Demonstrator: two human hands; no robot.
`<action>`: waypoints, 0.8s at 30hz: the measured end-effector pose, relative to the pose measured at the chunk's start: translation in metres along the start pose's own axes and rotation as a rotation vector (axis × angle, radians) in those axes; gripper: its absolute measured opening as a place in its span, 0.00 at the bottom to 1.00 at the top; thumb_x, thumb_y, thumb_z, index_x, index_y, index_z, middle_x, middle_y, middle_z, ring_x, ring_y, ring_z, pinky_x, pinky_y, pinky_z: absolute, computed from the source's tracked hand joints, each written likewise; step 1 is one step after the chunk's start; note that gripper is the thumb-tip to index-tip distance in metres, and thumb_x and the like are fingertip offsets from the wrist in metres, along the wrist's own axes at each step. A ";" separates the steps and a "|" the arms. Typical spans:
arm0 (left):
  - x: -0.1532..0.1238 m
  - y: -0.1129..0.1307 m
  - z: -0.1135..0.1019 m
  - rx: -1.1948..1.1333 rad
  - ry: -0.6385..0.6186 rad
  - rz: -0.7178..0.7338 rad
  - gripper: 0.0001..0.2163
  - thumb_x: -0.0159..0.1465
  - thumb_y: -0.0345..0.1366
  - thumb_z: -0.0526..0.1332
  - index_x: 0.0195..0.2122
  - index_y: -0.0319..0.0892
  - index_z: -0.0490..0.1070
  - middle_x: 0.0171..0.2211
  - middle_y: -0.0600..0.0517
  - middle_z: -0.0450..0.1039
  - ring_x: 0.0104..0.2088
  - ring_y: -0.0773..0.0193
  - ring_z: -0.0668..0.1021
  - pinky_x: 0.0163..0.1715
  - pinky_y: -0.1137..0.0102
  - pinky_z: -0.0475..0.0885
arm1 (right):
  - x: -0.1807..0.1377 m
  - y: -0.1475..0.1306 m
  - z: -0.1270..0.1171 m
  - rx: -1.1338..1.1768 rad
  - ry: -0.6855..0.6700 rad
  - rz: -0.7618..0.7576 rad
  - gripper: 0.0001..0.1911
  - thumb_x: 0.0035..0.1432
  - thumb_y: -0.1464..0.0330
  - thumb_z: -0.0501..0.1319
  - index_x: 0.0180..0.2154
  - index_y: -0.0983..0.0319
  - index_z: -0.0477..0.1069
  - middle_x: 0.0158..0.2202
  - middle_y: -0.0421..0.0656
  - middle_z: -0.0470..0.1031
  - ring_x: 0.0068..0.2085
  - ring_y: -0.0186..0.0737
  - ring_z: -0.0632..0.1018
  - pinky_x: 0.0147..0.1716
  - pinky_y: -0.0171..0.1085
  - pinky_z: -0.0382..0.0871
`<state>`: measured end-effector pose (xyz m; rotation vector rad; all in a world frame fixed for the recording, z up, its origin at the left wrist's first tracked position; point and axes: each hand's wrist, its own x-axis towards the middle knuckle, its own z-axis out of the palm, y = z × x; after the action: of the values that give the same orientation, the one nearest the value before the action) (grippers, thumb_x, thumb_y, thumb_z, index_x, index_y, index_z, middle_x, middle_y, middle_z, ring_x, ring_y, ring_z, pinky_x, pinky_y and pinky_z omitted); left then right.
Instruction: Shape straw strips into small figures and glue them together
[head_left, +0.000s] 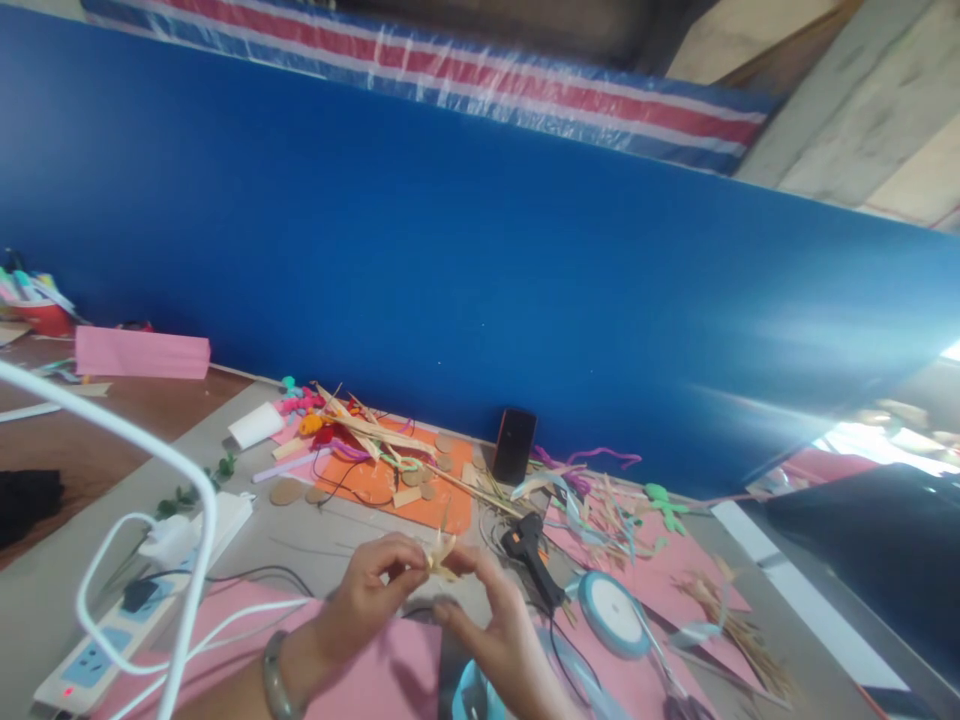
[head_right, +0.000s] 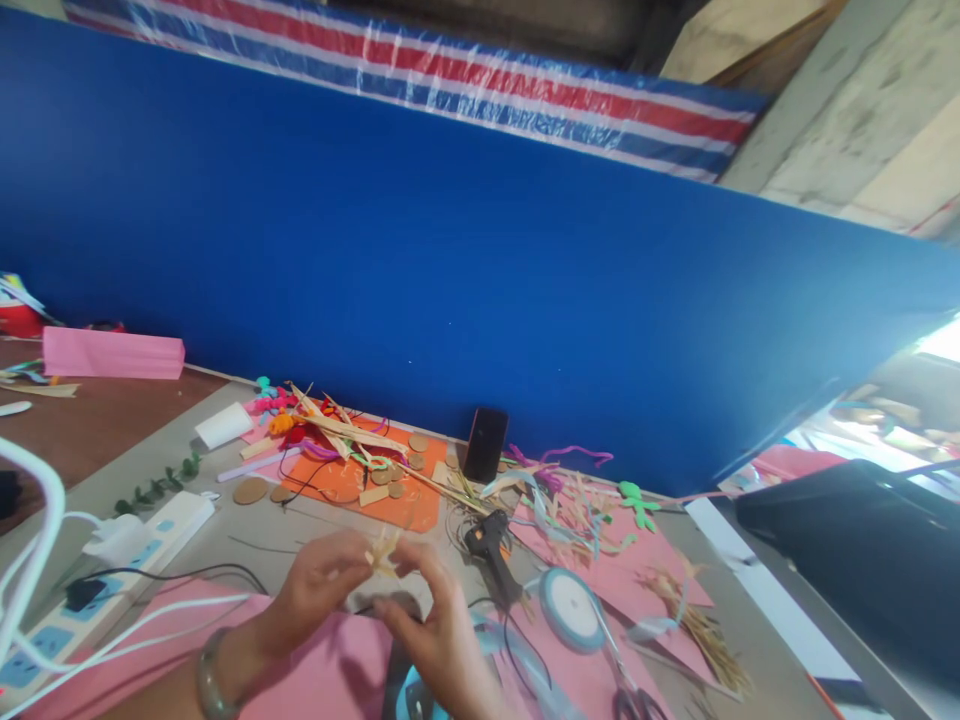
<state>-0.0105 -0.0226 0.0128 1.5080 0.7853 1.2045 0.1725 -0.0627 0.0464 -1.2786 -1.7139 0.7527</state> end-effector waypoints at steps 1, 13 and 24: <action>0.000 0.001 0.000 0.008 -0.018 0.009 0.06 0.59 0.37 0.63 0.28 0.43 0.77 0.29 0.46 0.75 0.31 0.59 0.75 0.32 0.68 0.68 | 0.000 0.000 0.005 0.040 -0.016 0.001 0.16 0.50 0.67 0.67 0.43 0.55 0.73 0.36 0.42 0.76 0.37 0.43 0.76 0.40 0.39 0.70; -0.006 -0.005 0.004 0.085 -0.138 0.141 0.08 0.63 0.33 0.61 0.27 0.40 0.74 0.24 0.50 0.72 0.27 0.65 0.73 0.30 0.72 0.67 | -0.007 0.005 0.023 0.206 0.129 -0.125 0.03 0.56 0.72 0.63 0.31 0.58 0.73 0.27 0.39 0.72 0.30 0.37 0.73 0.30 0.34 0.67; -0.015 -0.012 0.005 0.141 -0.059 0.032 0.04 0.61 0.35 0.63 0.35 0.42 0.76 0.28 0.50 0.77 0.25 0.67 0.75 0.28 0.74 0.70 | -0.006 0.002 0.019 0.098 0.162 -0.217 0.02 0.56 0.72 0.64 0.32 0.58 0.74 0.27 0.40 0.71 0.30 0.37 0.74 0.29 0.33 0.68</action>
<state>-0.0088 -0.0341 -0.0032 1.6691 0.8237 1.1430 0.1574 -0.0676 0.0339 -1.0382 -1.6316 0.5823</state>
